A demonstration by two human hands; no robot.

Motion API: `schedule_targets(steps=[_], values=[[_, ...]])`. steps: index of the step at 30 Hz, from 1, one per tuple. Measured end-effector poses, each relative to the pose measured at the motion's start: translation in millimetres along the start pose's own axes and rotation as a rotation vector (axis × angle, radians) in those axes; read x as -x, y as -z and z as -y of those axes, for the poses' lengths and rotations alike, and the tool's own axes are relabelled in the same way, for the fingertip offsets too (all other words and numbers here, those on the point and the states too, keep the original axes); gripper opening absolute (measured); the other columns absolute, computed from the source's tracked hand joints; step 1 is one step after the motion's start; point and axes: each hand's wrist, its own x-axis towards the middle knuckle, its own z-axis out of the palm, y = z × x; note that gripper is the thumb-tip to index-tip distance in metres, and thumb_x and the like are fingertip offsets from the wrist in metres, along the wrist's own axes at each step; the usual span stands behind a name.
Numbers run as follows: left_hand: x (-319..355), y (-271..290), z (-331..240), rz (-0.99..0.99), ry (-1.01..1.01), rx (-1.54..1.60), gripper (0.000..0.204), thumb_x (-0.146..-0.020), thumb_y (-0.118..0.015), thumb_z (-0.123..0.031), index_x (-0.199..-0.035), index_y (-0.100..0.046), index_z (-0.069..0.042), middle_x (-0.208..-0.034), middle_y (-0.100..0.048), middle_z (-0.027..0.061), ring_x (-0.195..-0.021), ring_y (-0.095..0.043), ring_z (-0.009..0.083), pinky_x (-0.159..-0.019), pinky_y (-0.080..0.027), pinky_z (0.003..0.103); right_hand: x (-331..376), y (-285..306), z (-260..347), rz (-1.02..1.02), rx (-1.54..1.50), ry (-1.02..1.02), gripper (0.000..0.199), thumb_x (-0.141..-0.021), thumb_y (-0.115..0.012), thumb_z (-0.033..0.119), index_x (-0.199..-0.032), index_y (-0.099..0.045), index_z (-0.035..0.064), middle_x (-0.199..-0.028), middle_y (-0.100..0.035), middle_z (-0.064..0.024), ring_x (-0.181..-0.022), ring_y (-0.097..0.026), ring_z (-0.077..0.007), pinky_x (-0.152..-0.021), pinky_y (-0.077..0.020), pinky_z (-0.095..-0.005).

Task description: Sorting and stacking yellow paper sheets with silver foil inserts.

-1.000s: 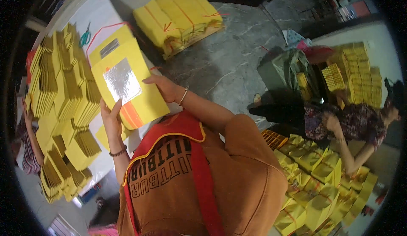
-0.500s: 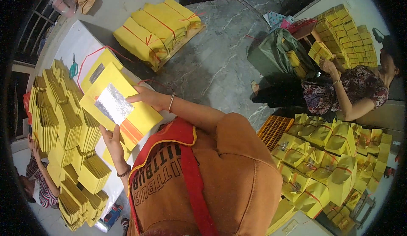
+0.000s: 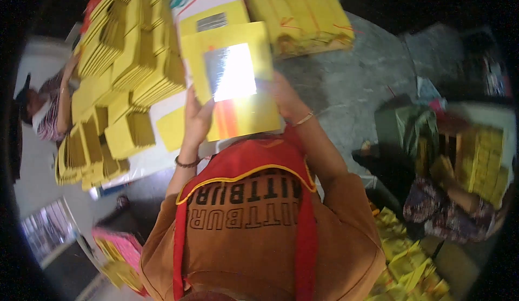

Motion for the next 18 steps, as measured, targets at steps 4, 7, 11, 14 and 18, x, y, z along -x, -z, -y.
schedule_targets(steps=[4, 7, 11, 14, 18], values=[[4.8, -7.3, -0.9, -0.061, 0.122, 0.224, 0.047, -0.083, -0.045, 0.005, -0.127, -0.030, -0.001, -0.119, -0.046, 0.0074, -0.108, -0.042, 0.0130, -0.092, -0.032, 0.025, -4.1, -7.1, 2.2, -0.090, 0.043, -0.006, 0.030, -0.085, -0.053, 0.009, -0.114, -0.047, 0.0026, -0.106, -0.056, -0.0051, -0.092, -0.056, -0.0130, -0.077, -0.0477, -0.0273], [6.1, -6.1, 0.9, -0.068, 0.166, 0.318, 0.046, -0.084, -0.044, 0.004, -0.127, -0.029, -0.001, -0.119, -0.045, 0.0071, -0.108, -0.042, 0.0122, -0.093, -0.032, 0.024, -5.3, -6.9, 5.9, -0.093, 0.122, -0.049, 0.029, -0.084, -0.054, 0.009, -0.111, -0.047, 0.0037, -0.101, -0.054, -0.0023, -0.088, -0.054, -0.0103, -0.075, -0.0462, -0.0250], [8.3, -2.6, 4.9, -0.084, 0.157, 0.387, 0.043, -0.085, -0.046, 0.003, -0.125, -0.031, -0.001, -0.120, -0.045, 0.0063, -0.108, -0.043, 0.0120, -0.092, -0.033, 0.024, -1.5, -13.0, 16.4, -0.035, 0.095, -0.054, 0.031, -0.083, -0.055, 0.009, -0.113, -0.047, 0.0039, -0.104, -0.054, -0.0026, -0.091, -0.053, -0.0108, -0.077, -0.0453, -0.0258], [8.6, 1.9, 6.6, -0.094, 0.085, 0.406, 0.041, -0.084, -0.047, 0.002, -0.123, -0.033, -0.002, -0.120, -0.045, 0.0057, -0.108, -0.043, 0.0119, -0.093, -0.033, 0.025, -0.7, -16.8, 16.4, -0.032, 0.089, -0.046, 0.033, -0.083, -0.055, 0.009, -0.114, -0.046, 0.0037, -0.106, -0.054, -0.0034, -0.093, -0.053, -0.0112, -0.078, -0.0447, -0.0258], [0.8, 5.6, -1.6, -0.114, 0.060, 0.499, 0.040, -0.084, -0.049, 0.001, -0.121, -0.035, -0.002, -0.115, -0.049, 0.0054, -0.104, -0.046, 0.0112, -0.091, -0.035, 0.026, -1.6, -15.7, 16.0, 0.003, 0.228, -0.055, 0.033, -0.083, -0.055, 0.010, -0.115, -0.046, 0.0034, -0.104, -0.054, -0.0026, -0.094, -0.052, -0.0104, -0.078, -0.0441, -0.0251]])
